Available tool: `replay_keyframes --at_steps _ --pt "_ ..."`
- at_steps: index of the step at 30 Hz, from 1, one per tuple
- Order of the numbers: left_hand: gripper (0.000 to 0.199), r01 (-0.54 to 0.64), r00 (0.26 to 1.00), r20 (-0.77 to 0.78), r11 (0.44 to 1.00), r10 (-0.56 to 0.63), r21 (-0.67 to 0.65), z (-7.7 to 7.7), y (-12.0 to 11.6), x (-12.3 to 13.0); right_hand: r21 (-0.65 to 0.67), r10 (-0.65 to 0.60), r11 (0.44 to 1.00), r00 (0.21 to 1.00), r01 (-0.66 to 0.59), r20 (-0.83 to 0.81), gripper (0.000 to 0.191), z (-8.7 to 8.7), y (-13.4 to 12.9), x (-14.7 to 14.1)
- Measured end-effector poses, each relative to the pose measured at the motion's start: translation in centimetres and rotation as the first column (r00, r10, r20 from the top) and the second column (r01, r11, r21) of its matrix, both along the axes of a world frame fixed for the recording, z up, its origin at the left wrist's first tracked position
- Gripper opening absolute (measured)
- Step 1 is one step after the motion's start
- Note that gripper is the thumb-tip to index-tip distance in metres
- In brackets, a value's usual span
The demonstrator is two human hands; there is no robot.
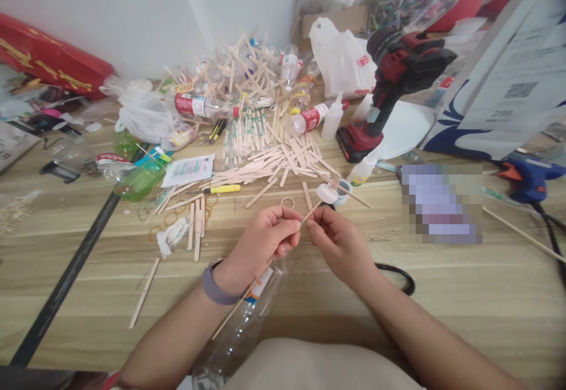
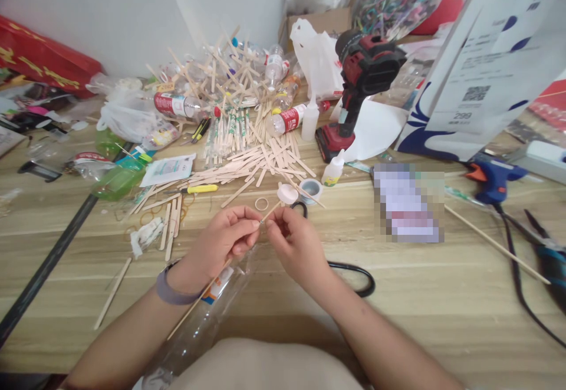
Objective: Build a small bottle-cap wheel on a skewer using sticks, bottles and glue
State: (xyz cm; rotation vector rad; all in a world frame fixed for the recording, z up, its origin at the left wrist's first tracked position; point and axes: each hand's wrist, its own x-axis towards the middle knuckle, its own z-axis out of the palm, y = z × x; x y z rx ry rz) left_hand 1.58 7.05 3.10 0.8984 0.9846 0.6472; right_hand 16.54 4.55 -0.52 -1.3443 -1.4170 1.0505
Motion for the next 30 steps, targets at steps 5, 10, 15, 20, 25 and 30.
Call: replay_keyframes --at_steps 5,10,15,20,25,30 --pt "0.016 -0.005 1.000 -0.006 1.000 0.005 -0.006 0.08 0.00 -0.05 0.020 0.009 1.000 1.000 -0.009 0.003 0.018 -0.01 0.03 -0.12" --pt "0.016 0.024 0.998 -0.066 1.000 -0.022 0.017 -0.38 0.16 -0.16 0.031 0.001 1.000 1.000 -0.001 0.017 0.015 -0.24 0.00 -0.03" --pt "0.015 0.031 0.994 -0.106 0.998 -0.025 0.053 -0.64 0.24 -0.26 0.026 -0.011 1.000 1.000 0.011 0.027 0.015 -0.41 0.02 -0.04" --pt "0.016 0.006 0.989 -0.150 0.997 0.007 0.081 -0.43 0.18 -0.13 0.023 -0.012 1.000 0.999 0.011 0.039 0.016 -0.52 -0.01 -0.08" --pt "0.019 -0.029 0.988 -0.149 0.999 0.035 0.044 -0.21 -0.19 0.12 0.025 -0.008 1.000 0.999 0.006 0.048 0.016 -0.45 -0.05 -0.11" --pt "0.015 -0.047 0.994 -0.099 0.999 0.046 -0.011 0.11 -0.22 0.18 0.044 -0.002 0.999 0.999 0.001 0.041 0.016 -0.29 -0.05 -0.17"
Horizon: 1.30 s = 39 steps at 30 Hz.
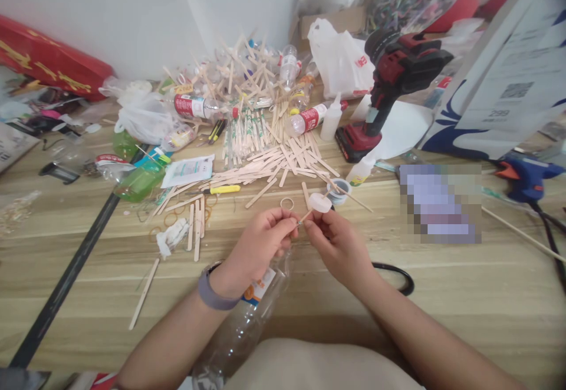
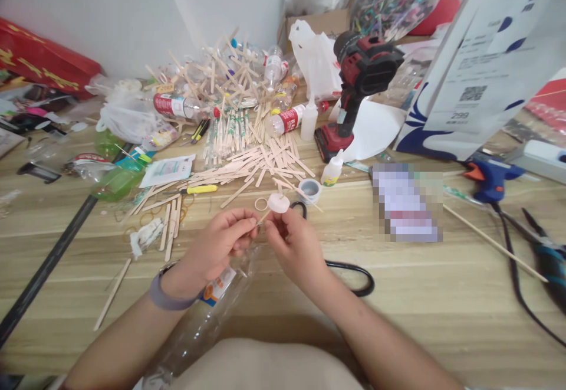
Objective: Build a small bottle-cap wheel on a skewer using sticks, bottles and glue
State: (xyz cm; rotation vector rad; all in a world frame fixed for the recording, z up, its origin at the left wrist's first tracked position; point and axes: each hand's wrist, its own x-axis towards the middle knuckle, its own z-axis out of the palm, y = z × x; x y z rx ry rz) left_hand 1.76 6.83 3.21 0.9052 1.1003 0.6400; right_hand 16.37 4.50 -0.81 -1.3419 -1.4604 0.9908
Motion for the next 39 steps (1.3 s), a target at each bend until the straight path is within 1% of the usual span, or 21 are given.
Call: replay_keyframes --at_steps 5,11,17,23,25,29,31,36,39 --pt "0.020 0.009 0.999 0.049 1.000 -0.009 0.002 0.1 0.2 -0.1 0.002 -0.031 1.000 0.999 0.031 0.010 0.015 -0.2 0.0 0.0" --pt "0.023 -0.002 1.000 0.026 0.998 0.000 0.063 -0.3 0.1 0.0 -0.011 -0.030 0.999 0.999 0.030 -0.021 0.016 -0.4 0.0 -0.1" --pt "0.024 -0.009 1.000 -0.015 0.993 0.011 0.121 -0.3 0.0 -0.1 -0.031 -0.037 0.999 0.996 0.035 -0.081 0.017 -0.2 0.1 -0.1" --pt "0.024 -0.038 0.999 -0.006 0.994 0.039 0.101 -0.7 0.2 -0.2 -0.053 -0.046 0.998 0.981 0.037 -0.187 0.019 0.1 0.0 -0.2" --pt "0.023 -0.052 0.999 -0.009 0.993 0.053 0.105 -0.8 0.2 -0.1 -0.085 -0.044 0.996 0.966 0.023 -0.256 0.022 0.3 0.0 -0.2" --pt "0.022 -0.047 0.999 -0.013 0.993 0.048 0.106 -0.9 0.1 0.0 -0.208 -0.066 0.978 0.909 -0.023 -0.411 0.025 0.6 0.2 -0.2" --pt "0.021 -0.038 0.999 -0.018 0.993 0.040 0.109 -0.9 0.0 0.0 -0.234 -0.078 0.972 0.901 -0.027 -0.427 0.026 0.6 0.2 -0.2" --pt "0.018 -0.064 0.997 -0.044 0.990 0.070 0.127 -1.0 -0.1 0.1 -0.271 -0.087 0.962 0.892 -0.041 -0.444 0.027 0.5 0.3 -0.2" --pt "0.018 -0.059 0.996 -0.054 0.989 0.067 0.139 -1.0 -0.2 0.1 -0.282 -0.091 0.958 0.887 -0.045 -0.453 0.027 0.3 0.3 -0.2"
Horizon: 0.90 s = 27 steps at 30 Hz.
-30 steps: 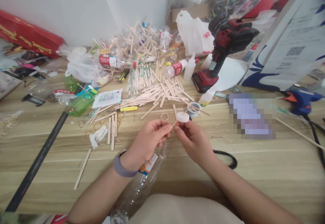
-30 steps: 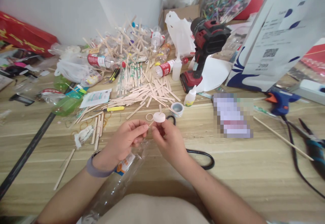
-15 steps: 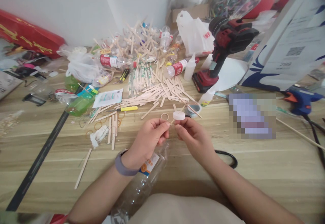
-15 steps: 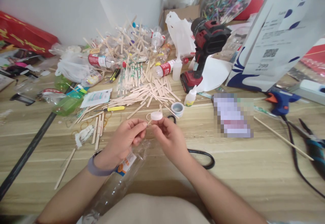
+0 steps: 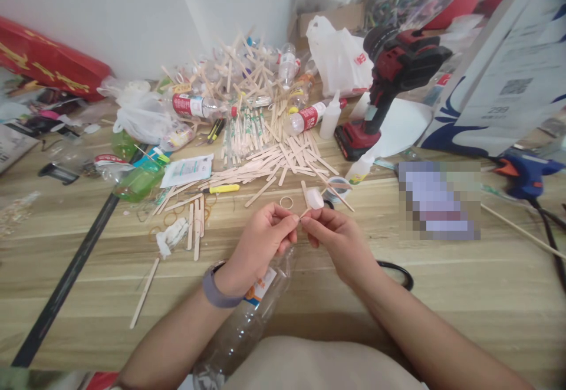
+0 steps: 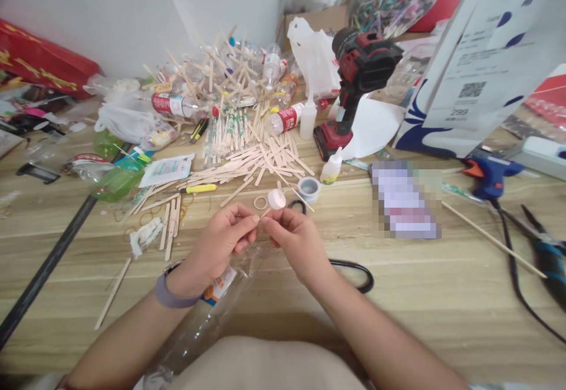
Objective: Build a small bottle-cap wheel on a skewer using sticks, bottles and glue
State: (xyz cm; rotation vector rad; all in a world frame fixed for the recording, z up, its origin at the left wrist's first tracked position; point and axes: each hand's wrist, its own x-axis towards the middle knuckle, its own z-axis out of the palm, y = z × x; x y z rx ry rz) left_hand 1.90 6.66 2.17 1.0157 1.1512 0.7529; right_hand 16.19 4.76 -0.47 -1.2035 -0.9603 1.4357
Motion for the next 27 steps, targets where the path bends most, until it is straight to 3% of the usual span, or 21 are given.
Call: replay_keyframes --at_steps 6,14,20,27 --pt "0.019 0.025 0.999 0.021 1.000 -0.024 -0.006 0.1 0.0 0.0 0.000 -0.012 1.000 1.000 0.012 -0.018 0.021 -0.1 0.1 -0.1" --pt "0.030 0.109 0.981 0.174 0.982 -0.081 -0.156 0.6 0.2 0.0 -0.003 -0.027 1.000 0.998 0.026 -0.055 0.018 -0.3 -0.1 0.0" --pt "0.038 0.213 0.934 0.346 0.921 -0.094 -0.326 0.7 0.7 -0.4 0.012 -0.039 0.999 0.995 0.041 -0.096 0.015 -0.1 0.0 0.1" --pt "0.037 0.276 0.885 0.459 0.879 -0.075 -0.389 0.4 1.0 -0.7 0.043 -0.067 0.996 0.984 0.075 -0.162 0.014 -0.2 -0.1 -0.2"
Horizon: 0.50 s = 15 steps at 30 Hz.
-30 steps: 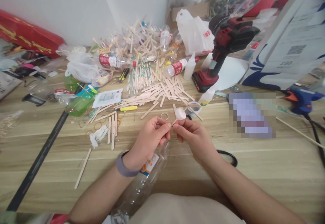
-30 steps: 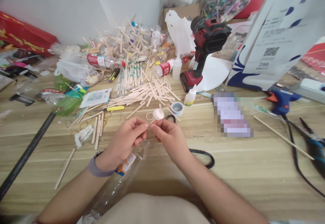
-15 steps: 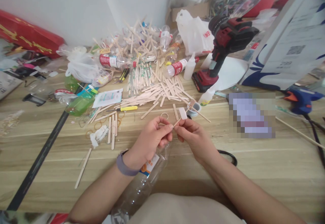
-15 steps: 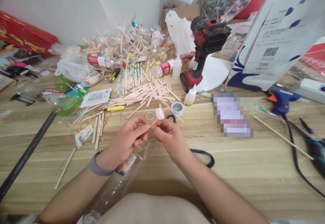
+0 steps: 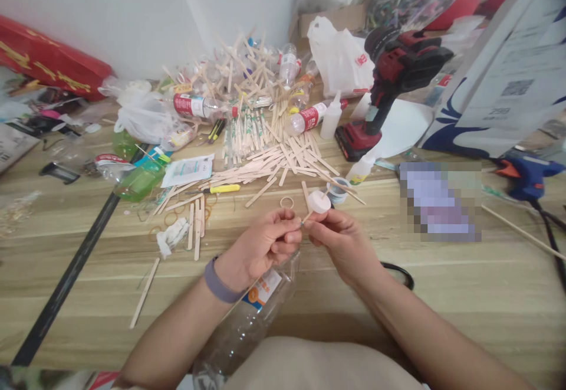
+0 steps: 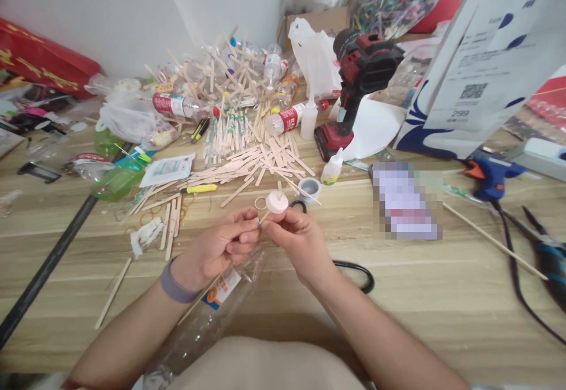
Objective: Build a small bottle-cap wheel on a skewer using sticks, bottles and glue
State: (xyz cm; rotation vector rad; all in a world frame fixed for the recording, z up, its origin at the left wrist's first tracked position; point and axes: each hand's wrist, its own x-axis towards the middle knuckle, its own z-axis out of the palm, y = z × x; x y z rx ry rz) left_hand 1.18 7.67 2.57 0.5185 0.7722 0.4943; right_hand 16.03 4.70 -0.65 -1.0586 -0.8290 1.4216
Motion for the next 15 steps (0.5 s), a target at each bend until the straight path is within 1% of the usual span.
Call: replay_keyframes --at_steps 5,10,15 --pt "0.033 0.004 0.999 0.035 1.000 -0.003 -0.024 -0.23 -0.01 0.00 -0.008 -0.002 1.000 0.999 0.002 -0.047 0.016 -0.24 -0.15 -0.08" --pt "0.032 0.015 0.998 0.054 0.999 -0.013 -0.036 -0.37 0.12 0.14 -0.023 0.000 1.000 0.995 -0.002 -0.095 0.017 -0.03 -0.18 -0.35" --pt "0.035 -0.006 0.999 0.036 1.000 0.006 -0.002 -0.46 -0.08 0.33 -0.044 0.002 0.999 0.991 -0.008 -0.131 0.016 0.09 -0.27 -0.78"
